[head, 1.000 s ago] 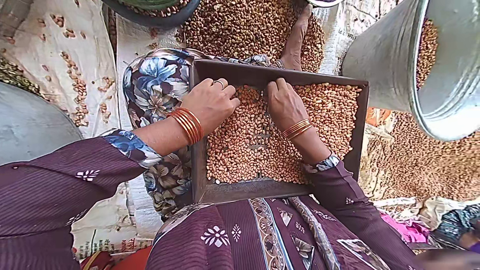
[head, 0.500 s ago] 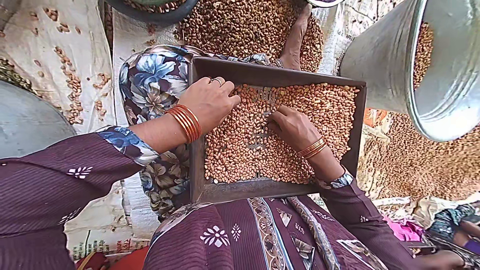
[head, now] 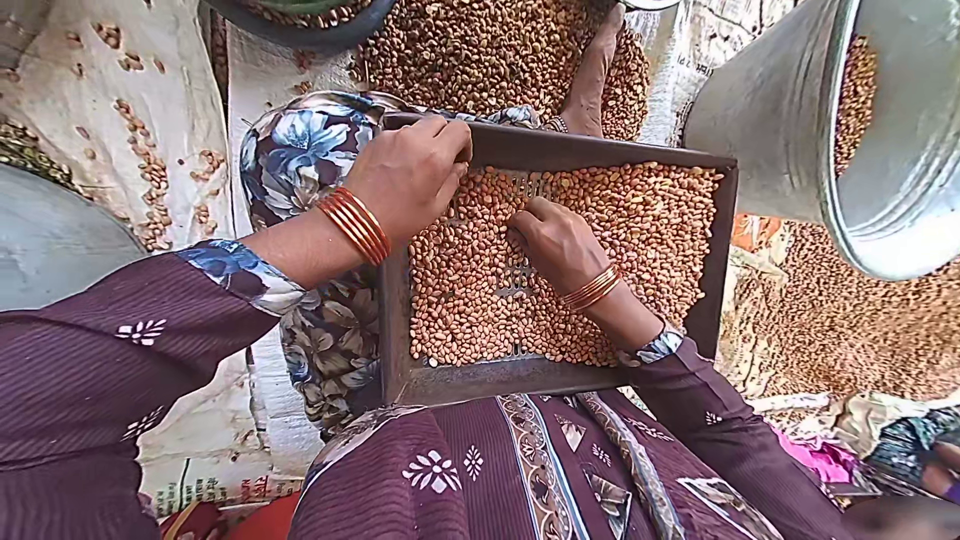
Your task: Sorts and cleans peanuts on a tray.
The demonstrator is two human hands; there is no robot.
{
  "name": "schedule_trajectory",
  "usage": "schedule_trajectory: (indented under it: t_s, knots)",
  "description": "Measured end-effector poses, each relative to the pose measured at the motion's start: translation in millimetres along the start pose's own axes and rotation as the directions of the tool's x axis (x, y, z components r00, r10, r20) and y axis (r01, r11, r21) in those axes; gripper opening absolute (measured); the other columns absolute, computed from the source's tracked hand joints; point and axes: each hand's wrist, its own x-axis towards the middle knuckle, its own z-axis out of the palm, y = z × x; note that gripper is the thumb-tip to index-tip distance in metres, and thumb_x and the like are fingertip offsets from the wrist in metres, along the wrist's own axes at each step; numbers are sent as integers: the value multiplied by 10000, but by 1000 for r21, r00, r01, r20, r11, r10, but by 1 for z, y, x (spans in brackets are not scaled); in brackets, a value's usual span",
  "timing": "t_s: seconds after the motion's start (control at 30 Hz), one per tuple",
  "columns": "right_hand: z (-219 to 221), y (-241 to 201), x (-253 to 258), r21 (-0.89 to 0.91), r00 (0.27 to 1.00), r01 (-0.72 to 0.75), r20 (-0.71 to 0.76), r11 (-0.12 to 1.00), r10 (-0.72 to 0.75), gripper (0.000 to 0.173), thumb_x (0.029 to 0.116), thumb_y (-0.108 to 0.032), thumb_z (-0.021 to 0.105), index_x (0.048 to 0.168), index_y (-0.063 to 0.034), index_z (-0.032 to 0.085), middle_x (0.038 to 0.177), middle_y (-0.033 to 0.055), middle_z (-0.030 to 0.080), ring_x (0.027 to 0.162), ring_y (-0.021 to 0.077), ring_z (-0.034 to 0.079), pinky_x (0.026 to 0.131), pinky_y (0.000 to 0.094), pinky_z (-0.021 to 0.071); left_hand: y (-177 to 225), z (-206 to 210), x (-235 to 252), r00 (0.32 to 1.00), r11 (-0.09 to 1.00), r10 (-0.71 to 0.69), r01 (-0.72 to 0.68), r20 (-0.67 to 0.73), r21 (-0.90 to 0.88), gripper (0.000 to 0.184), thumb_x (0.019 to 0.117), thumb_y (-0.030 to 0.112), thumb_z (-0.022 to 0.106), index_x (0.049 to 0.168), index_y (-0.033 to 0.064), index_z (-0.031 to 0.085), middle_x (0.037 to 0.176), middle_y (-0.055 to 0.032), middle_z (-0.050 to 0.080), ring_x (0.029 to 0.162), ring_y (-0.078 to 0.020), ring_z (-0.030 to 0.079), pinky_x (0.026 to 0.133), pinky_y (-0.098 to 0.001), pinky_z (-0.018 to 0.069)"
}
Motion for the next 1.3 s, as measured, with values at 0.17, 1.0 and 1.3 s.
schedule_trajectory:
  t_s: [0.17,1.0,1.3]
  knots:
    - [-4,-5,0,37,997,-55,60,998,52,77,942,-28,695,1011,6,687,1009,196,652,883,358,689,758,464,584,5,1,1,989,992,-40,22,140,124,210,1030,200,587,1145,38,654,1047,-217,665,916,-454,689,651,-595,517]
    - [-14,-3,0,207,997,-62,-35,976,71,89,958,-41,650,1015,-31,717,959,163,677,778,298,689,656,431,572,12,4,-10,989,998,48,-40,139,-56,236,997,250,517,1066,76,661,933,-117,656,787,-317,670,601,-512,481]
    - [-79,-12,-21,122,964,-69,-248,990,98,176,1033,-91,598,1154,-79,725,1048,116,710,793,179,711,664,319,589,46,-6,-13,704,-118,-211,670,678,-732,409,1101,221,280,945,113,642,921,-30,686,820,-138,686,762,-296,584]
